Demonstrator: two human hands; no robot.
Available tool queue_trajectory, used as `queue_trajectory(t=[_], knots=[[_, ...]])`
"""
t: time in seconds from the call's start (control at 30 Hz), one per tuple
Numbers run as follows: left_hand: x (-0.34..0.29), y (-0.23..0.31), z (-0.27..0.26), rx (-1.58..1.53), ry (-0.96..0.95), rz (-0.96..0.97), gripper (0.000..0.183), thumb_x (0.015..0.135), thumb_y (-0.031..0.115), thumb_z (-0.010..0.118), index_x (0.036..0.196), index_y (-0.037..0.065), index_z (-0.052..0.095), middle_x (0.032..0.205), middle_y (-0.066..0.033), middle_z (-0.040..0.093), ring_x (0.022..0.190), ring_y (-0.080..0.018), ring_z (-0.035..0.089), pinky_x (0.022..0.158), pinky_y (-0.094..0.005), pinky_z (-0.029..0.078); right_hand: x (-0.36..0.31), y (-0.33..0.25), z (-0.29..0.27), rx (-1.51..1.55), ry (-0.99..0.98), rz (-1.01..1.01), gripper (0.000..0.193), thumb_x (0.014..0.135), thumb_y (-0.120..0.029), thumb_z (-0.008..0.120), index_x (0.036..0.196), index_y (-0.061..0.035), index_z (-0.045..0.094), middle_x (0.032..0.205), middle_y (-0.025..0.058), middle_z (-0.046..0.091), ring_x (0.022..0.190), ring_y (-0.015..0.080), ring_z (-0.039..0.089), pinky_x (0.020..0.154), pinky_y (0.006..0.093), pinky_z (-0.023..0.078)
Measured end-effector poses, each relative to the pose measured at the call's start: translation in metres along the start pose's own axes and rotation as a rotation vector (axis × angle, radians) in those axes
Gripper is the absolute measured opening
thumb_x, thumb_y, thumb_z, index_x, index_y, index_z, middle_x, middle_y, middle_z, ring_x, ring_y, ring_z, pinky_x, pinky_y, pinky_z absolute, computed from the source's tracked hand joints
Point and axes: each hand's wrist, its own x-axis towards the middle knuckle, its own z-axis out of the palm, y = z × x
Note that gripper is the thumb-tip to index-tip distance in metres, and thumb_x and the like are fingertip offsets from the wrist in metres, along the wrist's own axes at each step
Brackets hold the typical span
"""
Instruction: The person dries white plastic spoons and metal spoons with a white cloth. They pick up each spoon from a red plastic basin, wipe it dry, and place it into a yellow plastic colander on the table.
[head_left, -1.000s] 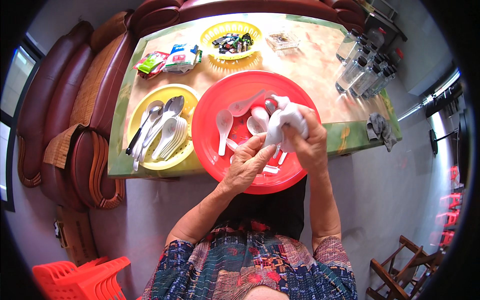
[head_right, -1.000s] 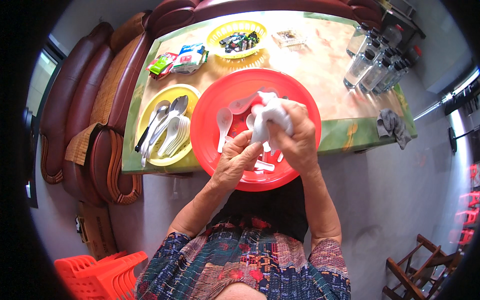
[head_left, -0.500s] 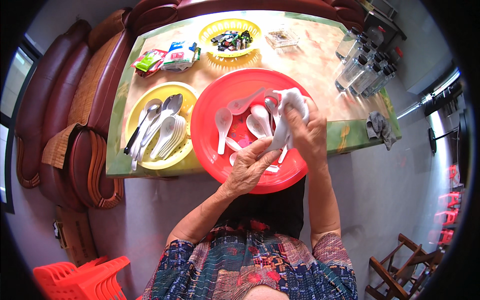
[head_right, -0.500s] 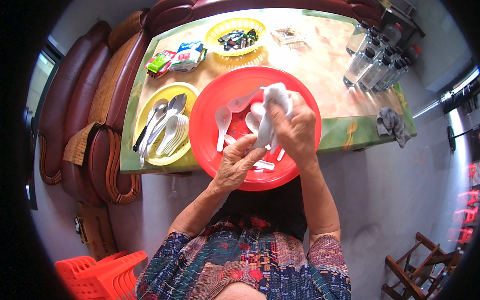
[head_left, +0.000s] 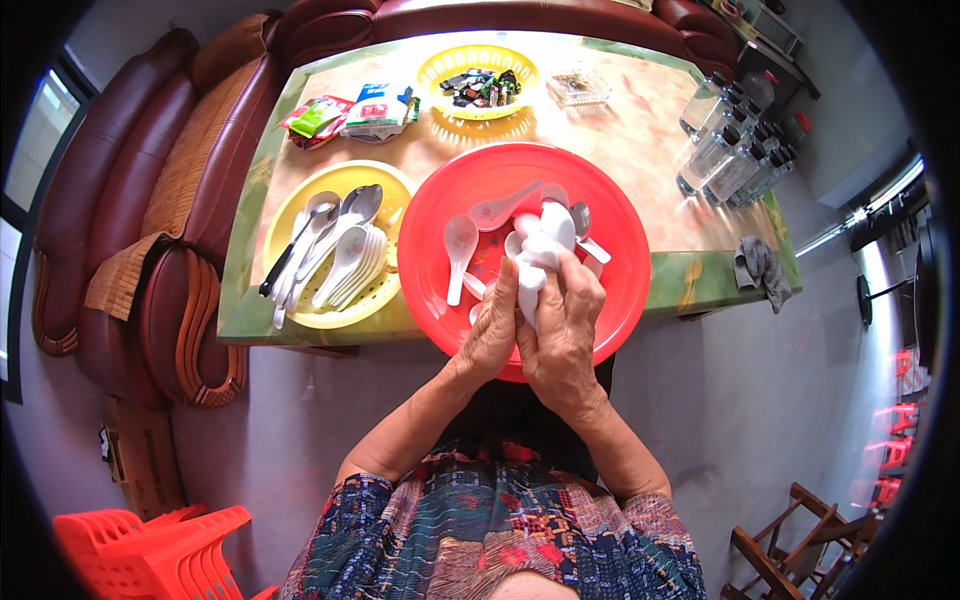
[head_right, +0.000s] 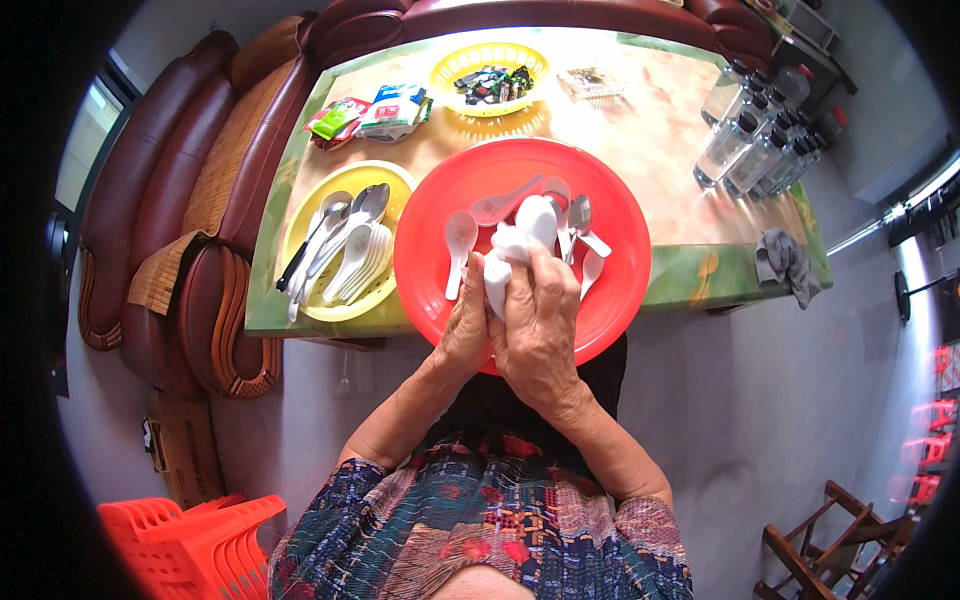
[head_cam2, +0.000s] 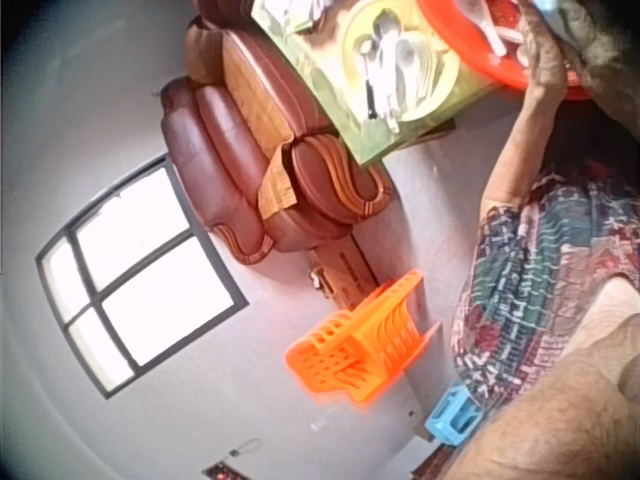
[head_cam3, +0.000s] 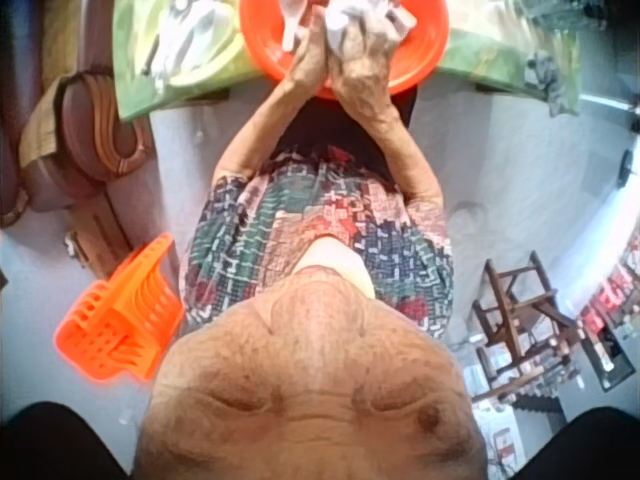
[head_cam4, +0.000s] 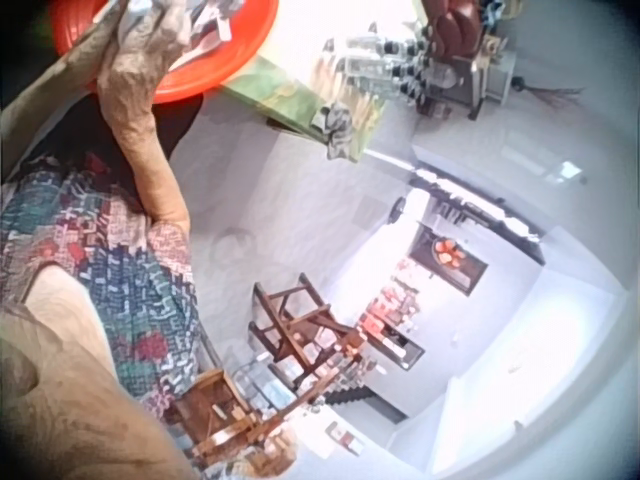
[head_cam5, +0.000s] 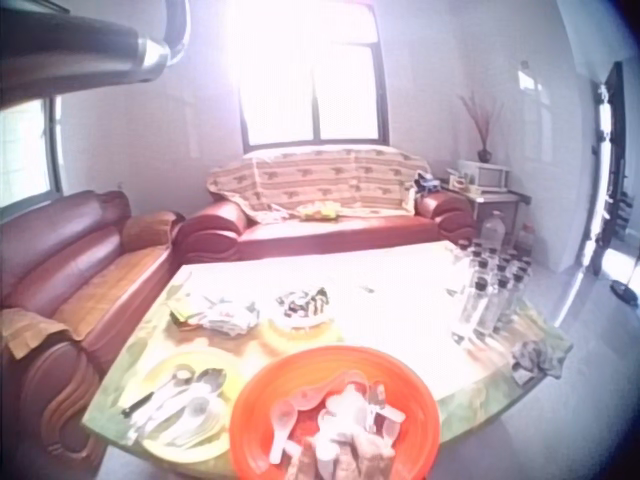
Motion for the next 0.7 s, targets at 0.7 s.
queue_trajectory(t=[0.7], knots=[[0.01, -0.009, 0.005, -0.207, -0.023, 0.132, 0.031, 0.096, 0.018, 0.048, 0.125, 0.008, 0.045, 0.114, -0.0022, 0.056, 0.107, -0.0119, 0.054, 0.09, -0.0269, 0.045, 0.03, 0.028, -0.006, 1.605, 0.115, 0.867, 0.03, 0.091, -0.016, 0.056, 0.113, 0.0033, 0.05, 0.093, 0.0107, 0.062, 0.082, 0.0178, 0.064, 0.071, 0.0289, 0.054]])
